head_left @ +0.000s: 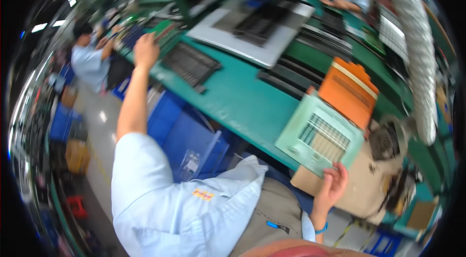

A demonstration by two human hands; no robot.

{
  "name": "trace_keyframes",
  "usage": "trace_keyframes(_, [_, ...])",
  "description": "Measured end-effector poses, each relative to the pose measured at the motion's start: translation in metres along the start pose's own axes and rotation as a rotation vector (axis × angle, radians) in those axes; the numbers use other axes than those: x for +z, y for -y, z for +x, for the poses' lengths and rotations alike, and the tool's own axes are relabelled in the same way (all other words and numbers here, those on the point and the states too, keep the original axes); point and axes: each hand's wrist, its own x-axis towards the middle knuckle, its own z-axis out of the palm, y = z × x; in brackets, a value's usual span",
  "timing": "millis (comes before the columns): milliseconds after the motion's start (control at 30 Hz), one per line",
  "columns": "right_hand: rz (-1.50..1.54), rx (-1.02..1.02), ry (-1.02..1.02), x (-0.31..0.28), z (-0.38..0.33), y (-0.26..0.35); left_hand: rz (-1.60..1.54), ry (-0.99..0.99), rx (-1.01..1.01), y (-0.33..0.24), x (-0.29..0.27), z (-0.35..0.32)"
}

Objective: Soldering electronic components onto a panel of printed circuit boards at an assembly station.

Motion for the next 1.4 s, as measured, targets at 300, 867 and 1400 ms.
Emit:
trace_keyframes(300, [-0.022,0.004,0.063,-0.005,0.005,-0.005,0.008,-0.002,-0.032,0.01,-0.068,-0.026])
trace_keyframes(867, [0.241,-0.024,0.042,-0.026,0.022,-0.022,-0.005,0.129,-0.21,-0.019,-0.083,-0.1])
trace_keyframes(1400, [0.17,-0.099,0.096,-0.027,0.024,-0.032,-0.07,0.303,-0.487,-0.046,-0.056,-0.214])
